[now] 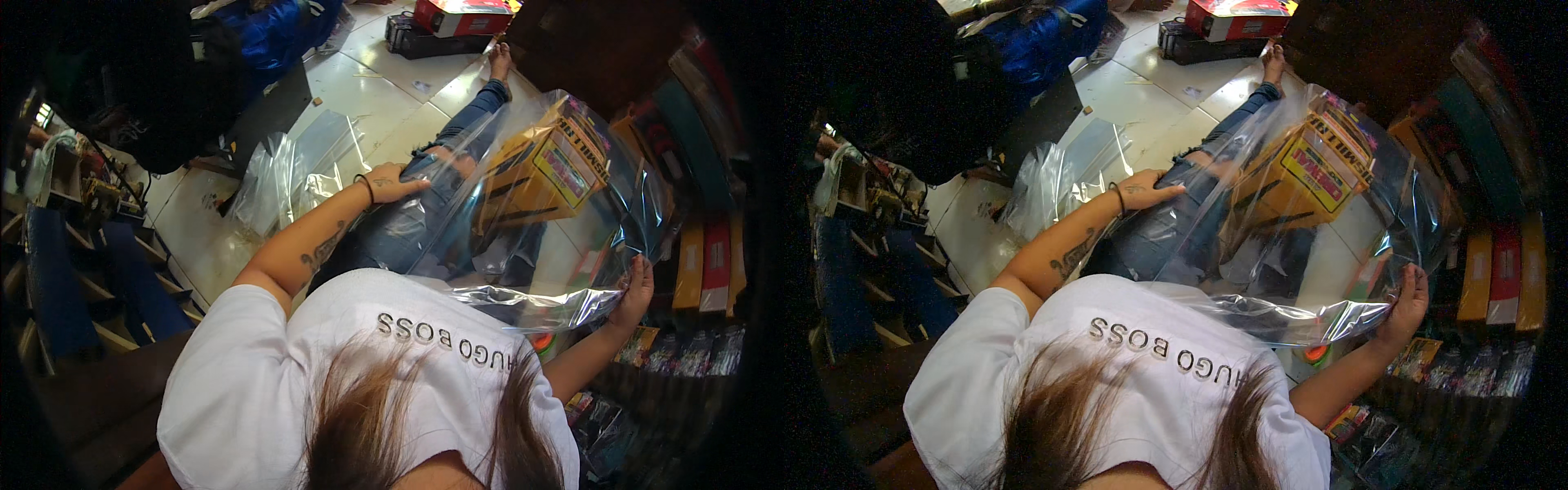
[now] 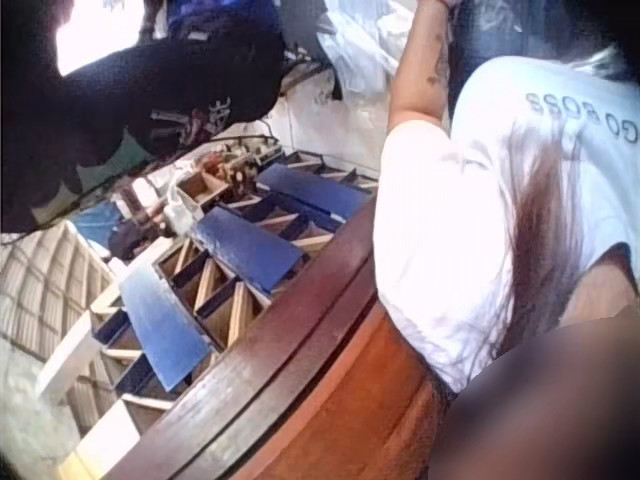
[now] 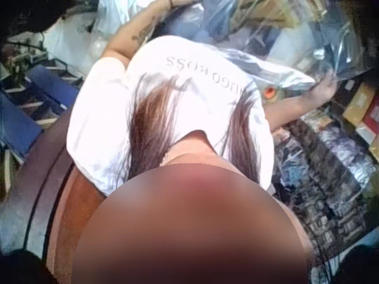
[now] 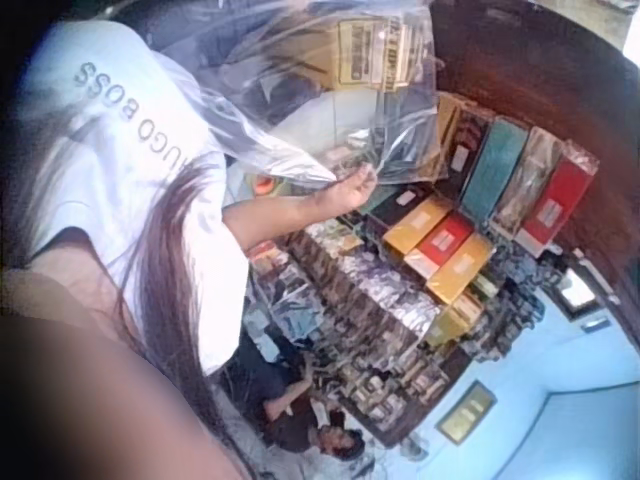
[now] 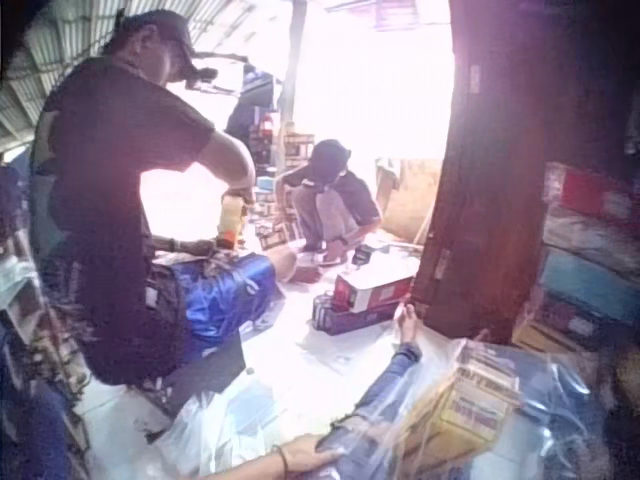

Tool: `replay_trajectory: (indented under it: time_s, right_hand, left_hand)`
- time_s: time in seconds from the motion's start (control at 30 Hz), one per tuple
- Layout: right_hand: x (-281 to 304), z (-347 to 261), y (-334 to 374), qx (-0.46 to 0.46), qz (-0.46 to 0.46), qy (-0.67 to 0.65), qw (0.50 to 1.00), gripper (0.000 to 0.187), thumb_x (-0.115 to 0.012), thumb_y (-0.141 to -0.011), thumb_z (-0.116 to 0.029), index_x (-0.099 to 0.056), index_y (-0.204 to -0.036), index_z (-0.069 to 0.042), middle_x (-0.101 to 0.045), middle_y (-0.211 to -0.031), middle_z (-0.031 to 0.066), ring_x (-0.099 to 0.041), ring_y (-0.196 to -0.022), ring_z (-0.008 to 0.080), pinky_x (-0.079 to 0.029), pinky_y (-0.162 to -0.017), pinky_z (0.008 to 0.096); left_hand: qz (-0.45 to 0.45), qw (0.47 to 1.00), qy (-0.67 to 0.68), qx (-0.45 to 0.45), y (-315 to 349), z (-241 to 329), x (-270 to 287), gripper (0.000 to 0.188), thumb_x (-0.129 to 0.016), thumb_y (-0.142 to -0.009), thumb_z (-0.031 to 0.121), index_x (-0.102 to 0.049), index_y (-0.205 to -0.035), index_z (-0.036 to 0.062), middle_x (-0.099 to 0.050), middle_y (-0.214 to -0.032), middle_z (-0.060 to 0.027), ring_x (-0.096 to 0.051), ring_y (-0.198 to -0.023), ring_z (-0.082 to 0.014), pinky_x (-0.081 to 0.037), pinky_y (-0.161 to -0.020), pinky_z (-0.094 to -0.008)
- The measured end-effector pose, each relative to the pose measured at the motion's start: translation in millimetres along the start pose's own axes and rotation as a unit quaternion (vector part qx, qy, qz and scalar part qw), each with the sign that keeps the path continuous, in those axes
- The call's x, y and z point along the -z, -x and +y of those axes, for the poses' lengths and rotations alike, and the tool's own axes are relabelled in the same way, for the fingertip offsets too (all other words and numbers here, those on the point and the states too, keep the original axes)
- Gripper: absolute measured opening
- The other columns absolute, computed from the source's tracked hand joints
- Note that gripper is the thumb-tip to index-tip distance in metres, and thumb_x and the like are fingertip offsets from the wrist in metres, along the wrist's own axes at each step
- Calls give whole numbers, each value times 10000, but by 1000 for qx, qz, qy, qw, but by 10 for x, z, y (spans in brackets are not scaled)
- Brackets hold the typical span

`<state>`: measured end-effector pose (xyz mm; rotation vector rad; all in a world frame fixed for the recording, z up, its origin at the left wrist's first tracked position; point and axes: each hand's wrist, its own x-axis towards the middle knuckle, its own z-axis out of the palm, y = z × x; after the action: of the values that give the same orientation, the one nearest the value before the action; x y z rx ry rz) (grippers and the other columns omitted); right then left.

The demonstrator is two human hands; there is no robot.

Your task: The person sits on the floor and wraps several toy boxes in clear plastic bags, sealing each with tape. They handle multiple boxes, including a green and a yellow one, placing each wrapped item aside.

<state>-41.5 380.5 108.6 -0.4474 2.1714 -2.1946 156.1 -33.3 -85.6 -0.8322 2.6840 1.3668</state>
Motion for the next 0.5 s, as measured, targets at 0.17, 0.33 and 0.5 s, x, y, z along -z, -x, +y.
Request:
replay_trajectory:
  time_s: [0.17, 0.33, 0.5]
  right_hand:
    - [319, 268, 46, -54, 40, 61, 996, 116, -639, -903, -196, -596, -866, -95, -602, -731, -41, -509, -553, 17, -348, -425, 179]
    - [604, 768, -53, -76, 12, 41, 996, 149, -654, -893, -230, -589, -858, -100, -496, -604, -64, -385, -477, 8, -284, -417, 190]
    - [571, 1033, -155, -78, 104, 302, 944, 286, -658, -882, -289, -600, -997, -33, -562, -794, 11, -550, -762, 133, -449, -697, 273]
  left_hand:
    - [62, 993, -36, -99, -221, -47, -97, 606, -723, -748, 474, -620, -1038, -48, -643, -1017, -197, -625, -920, -279, -483, -822, -348]
    - [-7, 983, 184, 3, -26, 58, 224, 279, -671, -853, 283, -631, -871, 8, -645, -829, -66, -586, -691, -139, -480, -637, -254]
    - [-109, 910, 400, -23, 393, 152, 656, 216, -634, -895, 258, -640, -833, 52, -615, -695, -21, -495, -564, -65, -409, -546, -201]
